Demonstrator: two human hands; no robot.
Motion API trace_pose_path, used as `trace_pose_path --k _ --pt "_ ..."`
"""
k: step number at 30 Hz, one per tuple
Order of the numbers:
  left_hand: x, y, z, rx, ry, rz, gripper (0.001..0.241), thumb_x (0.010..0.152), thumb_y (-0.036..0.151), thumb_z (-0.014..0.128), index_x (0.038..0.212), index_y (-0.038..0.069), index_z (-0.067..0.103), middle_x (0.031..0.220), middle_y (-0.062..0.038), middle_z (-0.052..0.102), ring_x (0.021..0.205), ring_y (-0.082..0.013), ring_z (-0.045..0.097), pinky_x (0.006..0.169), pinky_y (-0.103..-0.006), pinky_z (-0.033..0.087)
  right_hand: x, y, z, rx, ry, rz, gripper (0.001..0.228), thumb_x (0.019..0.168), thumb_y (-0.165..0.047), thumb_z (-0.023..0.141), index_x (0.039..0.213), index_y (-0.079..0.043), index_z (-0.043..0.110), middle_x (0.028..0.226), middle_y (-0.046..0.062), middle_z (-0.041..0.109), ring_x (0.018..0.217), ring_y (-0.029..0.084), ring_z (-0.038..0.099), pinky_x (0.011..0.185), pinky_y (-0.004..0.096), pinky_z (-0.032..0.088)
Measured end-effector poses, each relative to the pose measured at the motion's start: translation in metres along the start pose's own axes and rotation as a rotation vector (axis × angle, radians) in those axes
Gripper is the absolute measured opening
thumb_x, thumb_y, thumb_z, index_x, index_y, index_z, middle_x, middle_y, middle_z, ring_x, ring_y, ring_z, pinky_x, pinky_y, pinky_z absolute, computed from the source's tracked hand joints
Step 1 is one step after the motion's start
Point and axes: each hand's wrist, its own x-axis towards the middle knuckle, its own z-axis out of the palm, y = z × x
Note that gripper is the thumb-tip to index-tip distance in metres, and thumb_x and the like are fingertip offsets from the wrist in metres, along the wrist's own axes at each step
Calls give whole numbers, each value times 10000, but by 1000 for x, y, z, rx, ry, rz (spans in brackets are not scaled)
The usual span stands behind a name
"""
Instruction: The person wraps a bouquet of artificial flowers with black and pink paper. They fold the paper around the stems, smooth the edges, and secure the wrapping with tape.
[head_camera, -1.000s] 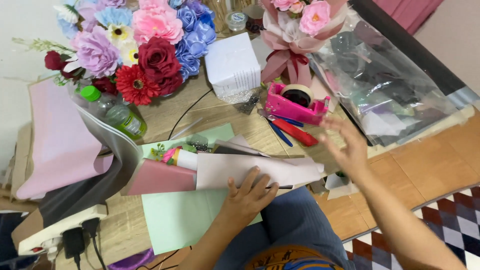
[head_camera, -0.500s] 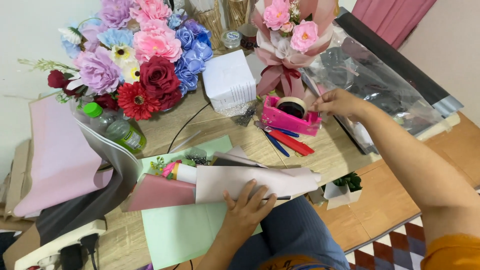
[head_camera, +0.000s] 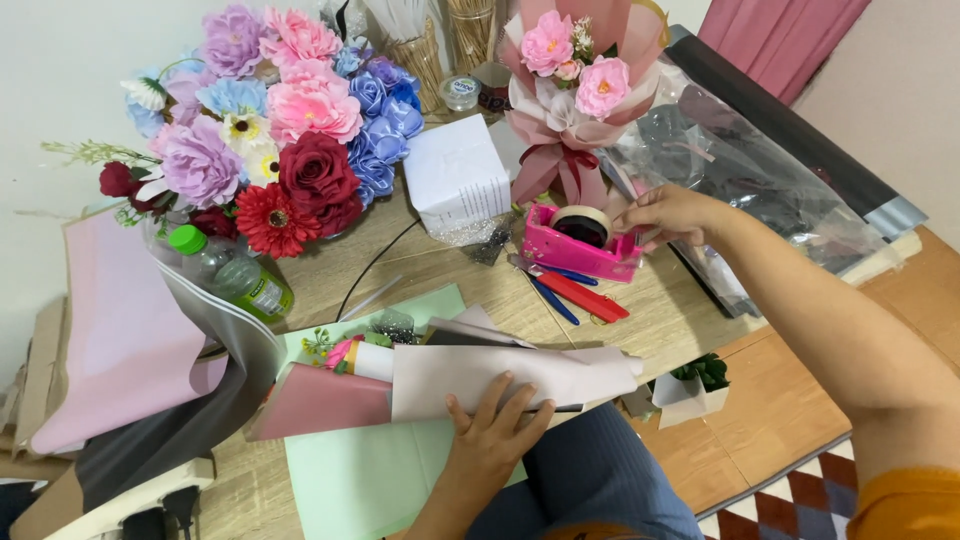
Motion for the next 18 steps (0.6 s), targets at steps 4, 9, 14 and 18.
trace_pose_path --k 4,9,14,18 --pt "-3 -1 4 -27 -2 -2 376 952 75 555 1221 336 586 1286 53 633 1322 -248 566 1110 -666 14 10 7 -3 37 0 -2 141 924 -78 716 1001 38 741 942 202 765 808 273 705 712 433 614" --pt "-2 -1 3 -54 1 -13 397 947 55 575 1226 336 604 1289 51 631 1335 -243 554 1129 -665 -51 -4 -1 6 80 42 22 145 915 -18 681 997 100 699 976 263 742 913 371 725 805 508 621" --pt "-1 -2 4 -44 8 -12 362 963 79 575 1208 345 599 1270 58 642 1324 -239 565 1124 -665 -41 -13 -3 11 142 31 0 164 943 -29 646 1025 108 680 1040 290 733 943 374 721 831 501 619" --pt "-2 -2 4 -74 -19 -16 420 926 33 573 1216 336 608 1310 46 632 1342 -247 544 1120 -665 -37 -7 13 8 191 50 -56 189 926 -23 638 751 30 590 1054 239 742 923 342 725 811 483 642"
